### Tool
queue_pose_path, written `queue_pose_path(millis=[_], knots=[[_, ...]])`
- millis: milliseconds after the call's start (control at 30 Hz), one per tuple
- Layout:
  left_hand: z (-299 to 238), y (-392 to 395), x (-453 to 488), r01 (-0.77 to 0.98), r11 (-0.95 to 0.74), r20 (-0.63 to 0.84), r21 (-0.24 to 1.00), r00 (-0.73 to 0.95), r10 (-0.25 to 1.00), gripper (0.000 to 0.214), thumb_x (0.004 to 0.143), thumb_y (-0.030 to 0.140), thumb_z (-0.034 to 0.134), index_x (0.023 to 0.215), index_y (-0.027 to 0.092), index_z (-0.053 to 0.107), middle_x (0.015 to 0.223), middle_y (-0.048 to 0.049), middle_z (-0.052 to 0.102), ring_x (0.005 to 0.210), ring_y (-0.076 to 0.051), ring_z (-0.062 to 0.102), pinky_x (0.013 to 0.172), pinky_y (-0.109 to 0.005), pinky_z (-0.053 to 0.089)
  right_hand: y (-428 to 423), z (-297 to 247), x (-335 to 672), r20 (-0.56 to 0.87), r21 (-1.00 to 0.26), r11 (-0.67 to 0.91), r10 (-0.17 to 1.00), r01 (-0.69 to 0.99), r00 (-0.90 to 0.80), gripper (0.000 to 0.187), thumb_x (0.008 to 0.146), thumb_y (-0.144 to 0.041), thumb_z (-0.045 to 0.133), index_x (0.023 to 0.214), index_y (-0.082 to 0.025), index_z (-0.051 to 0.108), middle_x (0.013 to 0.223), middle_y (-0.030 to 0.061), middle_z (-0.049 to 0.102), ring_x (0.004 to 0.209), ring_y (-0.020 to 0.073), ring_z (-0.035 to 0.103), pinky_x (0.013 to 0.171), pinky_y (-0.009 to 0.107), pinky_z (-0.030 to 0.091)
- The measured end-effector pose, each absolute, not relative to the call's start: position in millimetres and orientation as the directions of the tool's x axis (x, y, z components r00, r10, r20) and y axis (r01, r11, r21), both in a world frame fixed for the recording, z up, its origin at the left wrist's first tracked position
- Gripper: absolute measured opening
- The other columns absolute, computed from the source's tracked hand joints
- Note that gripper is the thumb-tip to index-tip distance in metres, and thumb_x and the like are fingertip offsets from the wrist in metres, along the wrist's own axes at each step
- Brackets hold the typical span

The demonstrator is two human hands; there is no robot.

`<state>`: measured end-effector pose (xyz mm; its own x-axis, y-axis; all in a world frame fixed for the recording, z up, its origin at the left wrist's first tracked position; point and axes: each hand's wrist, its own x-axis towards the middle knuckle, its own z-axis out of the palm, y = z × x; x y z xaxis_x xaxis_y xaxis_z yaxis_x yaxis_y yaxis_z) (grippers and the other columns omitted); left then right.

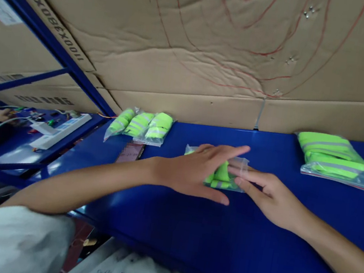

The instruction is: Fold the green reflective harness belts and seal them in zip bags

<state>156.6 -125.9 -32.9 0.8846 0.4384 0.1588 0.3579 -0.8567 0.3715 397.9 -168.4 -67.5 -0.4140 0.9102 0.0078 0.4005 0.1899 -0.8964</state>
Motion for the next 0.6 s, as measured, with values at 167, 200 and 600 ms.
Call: queue_pose_path(millis=[167,200,600], knots=[[-37.5,-155.1,127.8,0.713,-0.525,0.072,0.465,0.561,0.825,0.094,0.084,0.078,0.064,0.158,0.025,0.038,0.141,-0.0157,0.062,0.127,-0.036,0.061,0.103,-0.055,0.049,-174.5,-64.3,396.3,-0.041,-0.944,0.128,0.868,0.303,-0.495,0.04,0.094,-0.057,0.065,0.122,-0.032,0.079,0.131,0.005,0.073,0.13,0.0309,0.064,0.119,0.043,0.044],[-41.2,-159.8,127.2,0.717,-0.442,0.015,0.539,0.517,0.856,0.089,0.083,0.077,0.065,0.153,0.025,0.045,0.127,-0.0128,0.069,0.113,-0.032,0.067,0.092,-0.046,0.053,-172.6,-65.7,396.3,-0.063,-0.952,0.094,0.872,0.293,-0.486,0.04,0.094,-0.058,0.065,0.12,-0.032,0.08,0.13,0.005,0.074,0.129,0.0303,0.064,0.117,0.042,0.046],[-81.2,-156.7,128.5,0.095,-0.101,0.045,0.99,0.468,0.882,0.043,0.088,0.047,0.077,0.116,0.018,0.062,0.103,-0.0044,0.067,0.09,-0.015,0.064,0.079,-0.026,0.052,-145.6,-82.6,406.5,-0.015,-0.846,0.053,0.992,0.531,-0.123,0.041,0.094,-0.064,0.059,0.117,-0.034,0.073,0.126,0.0069,0.073,0.111,0.0285,0.069,0.097,0.038,0.054]])
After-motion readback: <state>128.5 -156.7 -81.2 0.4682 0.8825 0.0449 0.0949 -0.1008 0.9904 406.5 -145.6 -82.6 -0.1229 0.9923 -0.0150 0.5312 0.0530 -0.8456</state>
